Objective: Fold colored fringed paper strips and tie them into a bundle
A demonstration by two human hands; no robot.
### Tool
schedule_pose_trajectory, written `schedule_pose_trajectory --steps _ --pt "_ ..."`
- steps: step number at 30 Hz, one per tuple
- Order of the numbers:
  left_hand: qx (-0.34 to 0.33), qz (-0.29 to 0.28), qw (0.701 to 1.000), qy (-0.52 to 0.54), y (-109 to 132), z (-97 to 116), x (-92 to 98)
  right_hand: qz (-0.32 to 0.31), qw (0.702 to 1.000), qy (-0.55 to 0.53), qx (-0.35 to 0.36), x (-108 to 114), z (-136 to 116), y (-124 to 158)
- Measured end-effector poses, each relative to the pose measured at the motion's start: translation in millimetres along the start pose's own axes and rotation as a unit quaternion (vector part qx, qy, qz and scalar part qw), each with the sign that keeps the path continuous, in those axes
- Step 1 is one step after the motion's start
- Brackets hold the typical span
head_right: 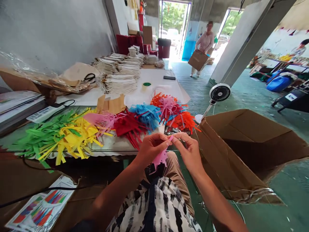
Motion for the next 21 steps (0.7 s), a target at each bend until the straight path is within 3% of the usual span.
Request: schedule_pose_trajectory --steps 7,13,21 --pt "-0.031 0.021 0.995 -0.088 22 0 3.1 0.019 0.998 0.055 0.035 -5 -9 15" --pt "0.039 0.024 0.997 -0.055 42 -28 -2.9 0.023 0.995 0.061 0.077 -5 -5 38" --pt "0.044 0.041 0.997 -0.049 35 -30 -2.5 0.024 0.991 0.086 0.096 2 -9 37"
Point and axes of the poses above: each hand's wrist, its own y-axis away from the middle knuckle, its own x-axis out of the back of the hand, z = x × y, the point moved 8 cm from there along -y, towards the middle knuckle, and after that the axes turned 13 degrees about -y, right-handed, at the moved point
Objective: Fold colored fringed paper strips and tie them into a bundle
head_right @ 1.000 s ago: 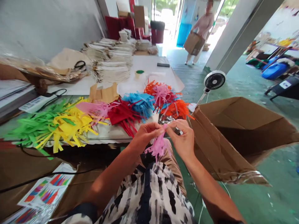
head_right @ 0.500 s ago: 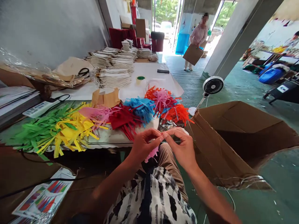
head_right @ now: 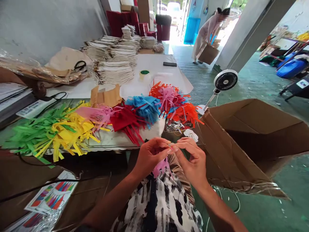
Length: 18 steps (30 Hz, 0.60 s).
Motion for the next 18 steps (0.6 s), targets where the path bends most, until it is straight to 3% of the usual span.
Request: schedule_pose_trajectory --steps 6,8,10,12,14,16,18 --pt "-0.026 -0.012 0.998 -0.049 -13 9 6.3 -0.021 0.999 0.033 0.002 0 5 -13" --pt "-0.009 -0.006 1.0 -0.017 -20 7 16.2 -0.021 0.999 0.045 -0.01 -2 6 -37" --pt "0.012 0.011 1.0 0.027 -28 4 30.9 -0.033 0.997 0.064 -0.005 -16 8 -78" --pt "0.022 0.04 0.996 0.072 -35 3 49.1 -0.081 0.993 0.088 0.026 -50 13 -134" --pt "0.026 0.072 0.992 0.105 -41 2 67.3 -0.148 0.978 0.146 0.035 -101 32 -194" --pt "0.035 0.099 0.987 0.118 -44 0 82.9 -0.237 0.924 0.298 -0.021 -159 74 -246" --pt "0.041 0.108 0.986 0.118 -45 -4 94.1 -0.27 0.898 0.344 -0.052 -207 109 -286"
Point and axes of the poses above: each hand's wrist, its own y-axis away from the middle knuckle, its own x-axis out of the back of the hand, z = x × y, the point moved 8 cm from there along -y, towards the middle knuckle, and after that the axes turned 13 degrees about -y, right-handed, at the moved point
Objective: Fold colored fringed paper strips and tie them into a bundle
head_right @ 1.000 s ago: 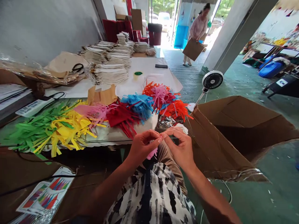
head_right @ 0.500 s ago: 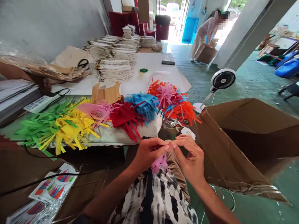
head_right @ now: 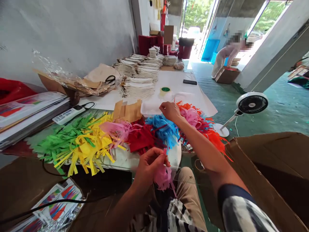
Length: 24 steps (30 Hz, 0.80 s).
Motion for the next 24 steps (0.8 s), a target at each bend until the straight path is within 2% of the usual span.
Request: schedule_pose_trajectory --steps 2,4,6,9,13,18,21,24 --pt "0.003 0.005 1.0 -0.003 -3 -3 10.4 -0.043 0.998 0.029 -0.02 -31 -1 -46" --pt "0.007 0.014 1.0 -0.004 -6 -8 20.9 -0.08 0.995 0.055 -0.034 -58 -2 -72" --pt "0.012 0.024 1.0 -0.005 -9 -12 29.9 -0.103 0.991 0.075 -0.045 -76 -1 -84" --pt "0.023 0.019 1.0 -0.001 -13 -15 35.6 -0.111 0.988 0.092 -0.057 -85 1 -90" --pt "0.032 0.018 0.999 0.003 -17 -13 36.8 -0.097 0.989 0.091 -0.057 -83 6 -89" --pt "0.015 0.025 1.0 0.003 -11 -1 33.9 -0.068 0.996 0.057 -0.022 -72 5 -81" --pt "0.002 0.019 1.0 0.006 -4 6 29.6 -0.029 0.999 0.021 -0.009 -52 -1 -69" --pt "-0.008 0.034 0.999 0.001 4 12 27.4 0.026 0.999 -0.034 0.01 -22 -8 -43"
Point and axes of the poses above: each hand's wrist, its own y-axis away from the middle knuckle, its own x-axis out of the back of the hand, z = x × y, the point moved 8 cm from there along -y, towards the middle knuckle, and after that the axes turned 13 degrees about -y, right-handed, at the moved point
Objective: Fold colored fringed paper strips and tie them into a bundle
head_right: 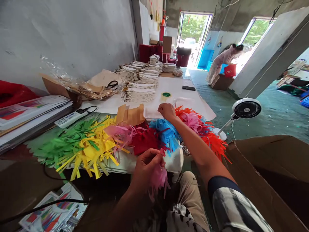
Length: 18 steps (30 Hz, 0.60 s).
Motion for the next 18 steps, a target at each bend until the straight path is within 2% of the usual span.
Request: schedule_pose_trajectory --steps 2,4,5,7,8,11,13,15,18 --pt "-0.006 0.007 1.0 -0.006 5 3 -2.9 0.033 0.999 -0.038 0.008 22 -2 30" --pt "-0.015 0.0 1.0 -0.013 10 6 -9.2 0.058 0.994 -0.09 0.012 42 1 74" --pt "-0.019 -0.006 1.0 -0.015 13 6 -13.5 0.071 0.99 -0.123 0.015 51 3 101" --pt "-0.02 -0.022 0.999 -0.016 21 4 -23.7 0.116 0.947 -0.299 0.031 71 10 163" --pt "-0.018 -0.031 0.999 -0.017 25 2 -29.7 0.139 0.927 -0.348 0.02 79 17 196" --pt "-0.019 -0.066 0.997 -0.036 40 -3 -51.6 0.176 0.908 -0.378 -0.034 90 31 289" --pt "-0.031 -0.092 0.993 -0.066 51 -4 -67.5 0.194 0.895 -0.397 -0.062 93 37 338" --pt "-0.059 -0.112 0.986 -0.109 60 -4 -82.4 0.204 0.883 -0.416 -0.077 95 39 373" --pt "-0.129 -0.132 0.968 -0.168 74 -1 -101.7 0.216 0.881 -0.414 -0.081 101 37 404"
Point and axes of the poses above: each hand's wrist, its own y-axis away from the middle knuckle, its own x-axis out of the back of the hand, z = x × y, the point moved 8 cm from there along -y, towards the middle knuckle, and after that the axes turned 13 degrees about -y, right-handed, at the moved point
